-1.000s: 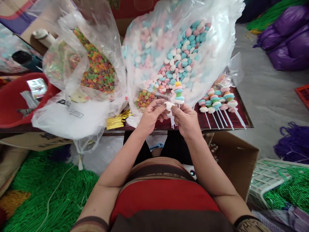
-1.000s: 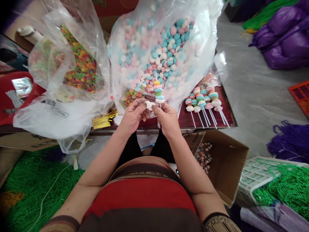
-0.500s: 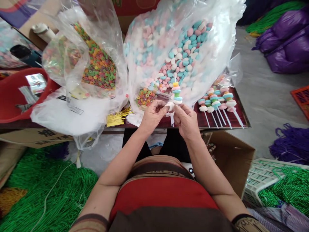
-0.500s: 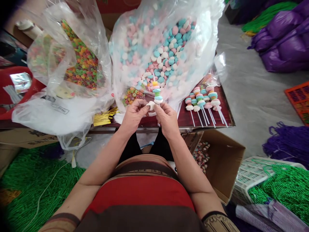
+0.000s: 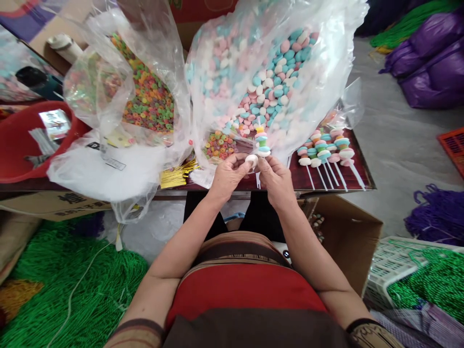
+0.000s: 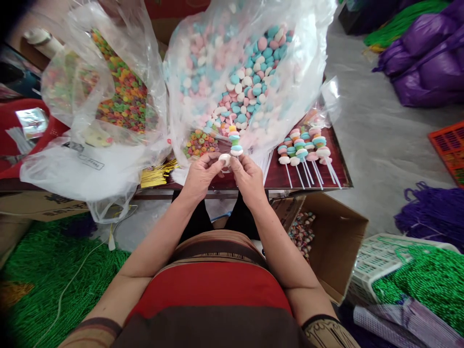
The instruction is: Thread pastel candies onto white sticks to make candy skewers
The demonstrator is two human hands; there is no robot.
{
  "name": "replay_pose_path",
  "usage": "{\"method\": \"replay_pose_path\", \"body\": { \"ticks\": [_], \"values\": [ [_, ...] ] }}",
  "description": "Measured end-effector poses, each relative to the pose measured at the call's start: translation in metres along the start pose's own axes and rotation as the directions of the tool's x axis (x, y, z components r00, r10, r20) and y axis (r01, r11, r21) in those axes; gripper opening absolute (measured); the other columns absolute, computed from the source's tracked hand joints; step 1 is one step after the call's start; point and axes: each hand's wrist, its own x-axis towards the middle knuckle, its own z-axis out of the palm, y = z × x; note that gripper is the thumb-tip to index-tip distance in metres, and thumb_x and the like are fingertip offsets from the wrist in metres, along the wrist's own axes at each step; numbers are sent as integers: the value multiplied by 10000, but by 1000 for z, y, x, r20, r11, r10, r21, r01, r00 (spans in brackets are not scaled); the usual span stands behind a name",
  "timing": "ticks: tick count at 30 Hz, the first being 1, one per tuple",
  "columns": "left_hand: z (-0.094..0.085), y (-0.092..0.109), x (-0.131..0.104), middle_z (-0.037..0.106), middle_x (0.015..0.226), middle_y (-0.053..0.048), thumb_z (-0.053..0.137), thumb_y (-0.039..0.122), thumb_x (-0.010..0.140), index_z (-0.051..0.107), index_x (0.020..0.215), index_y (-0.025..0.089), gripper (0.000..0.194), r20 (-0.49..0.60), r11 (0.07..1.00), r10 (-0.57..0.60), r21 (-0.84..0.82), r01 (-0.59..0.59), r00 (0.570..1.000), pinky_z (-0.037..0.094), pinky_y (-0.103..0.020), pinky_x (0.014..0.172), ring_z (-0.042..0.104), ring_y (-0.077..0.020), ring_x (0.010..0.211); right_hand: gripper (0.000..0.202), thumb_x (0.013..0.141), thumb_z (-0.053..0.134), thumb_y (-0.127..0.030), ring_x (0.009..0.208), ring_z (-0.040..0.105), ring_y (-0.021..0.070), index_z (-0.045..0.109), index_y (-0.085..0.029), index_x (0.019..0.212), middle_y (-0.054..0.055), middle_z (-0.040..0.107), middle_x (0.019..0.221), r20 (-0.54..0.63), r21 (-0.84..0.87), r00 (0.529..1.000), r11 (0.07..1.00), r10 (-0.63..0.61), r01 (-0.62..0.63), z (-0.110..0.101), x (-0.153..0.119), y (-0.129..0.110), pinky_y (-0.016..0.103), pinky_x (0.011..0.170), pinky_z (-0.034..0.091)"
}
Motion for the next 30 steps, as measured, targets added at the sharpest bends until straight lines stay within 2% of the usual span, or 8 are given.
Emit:
{"method": "replay_pose_path", "body": {
  "ticks": [3,7,12,19,22,24,27,30],
  "values": [
    [-2,-3,6,738,760,24,903,304,678,713,855,168,294,-94,990,-71,-129,58,993,475,-187,534,655,-86,617,392,854,747,-561,460,287,55,731,-202,1012,-54,528,646,30,25,998,998,54,-54,-10,-15,-2,235,432,195],
    [-5,-2,11,737,736,17,871,227,693,701,831,156,230,-131,966,-125,-244,90,984,499,-184,541,668,-87,611,397,923,657,-543,435,315,75,764,-183,1051,-59,501,537,124,-149,979,979,158,-139,-26,-43,-7,238,425,177],
    [-6,1,11,752,843,6,938,286,666,690,873,166,344,-74,953,-138,-280,113,988,569,-232,657,690,-101,692,401,964,549,-461,444,359,90,786,-148,1042,-70,458,474,189,-387,975,921,120,-39,-30,-59,-7,246,475,284],
    [-9,-8,13,744,850,2,974,417,633,681,881,169,457,-84,965,-100,-252,75,991,578,-247,697,692,-109,718,416,949,497,-456,456,392,116,777,-151,983,-59,451,477,201,-489,974,872,103,8,-27,-54,-8,264,504,335],
    [-12,-12,13,744,833,10,947,506,648,687,912,187,489,-105,991,19,-131,-33,994,577,-257,696,683,-114,704,399,937,490,-460,463,403,118,752,-167,868,-50,444,485,209,-517,971,856,112,13,-30,-52,-9,267,504,334],
    [-15,-14,12,746,841,6,896,544,718,696,943,202,455,-106,990,139,51,-134,985,577,-274,730,688,-126,731,392,933,490,-461,474,405,117,731,-176,811,-46,436,493,220,-541,968,841,119,19,-33,-51,-11,267,511,332],
    [-19,-16,10,767,891,-20,818,545,823,718,976,220,372,-54,888,322,364,-281,945,564,-297,796,710,-156,813,381,926,504,-459,488,391,112,724,-174,801,-44,430,509,212,-562,966,827,146,-2,-35,-51,-16,266,510,311],
    [-22,-17,9,785,935,-41,757,554,878,732,996,221,355,28,799,401,479,-365,915,555,-303,801,718,-172,845,397,914,524,-479,493,362,104,742,-156,835,-47,404,524,196,-526,963,849,188,-59,-34,-52,-21,265,496,273]
  ]
}}
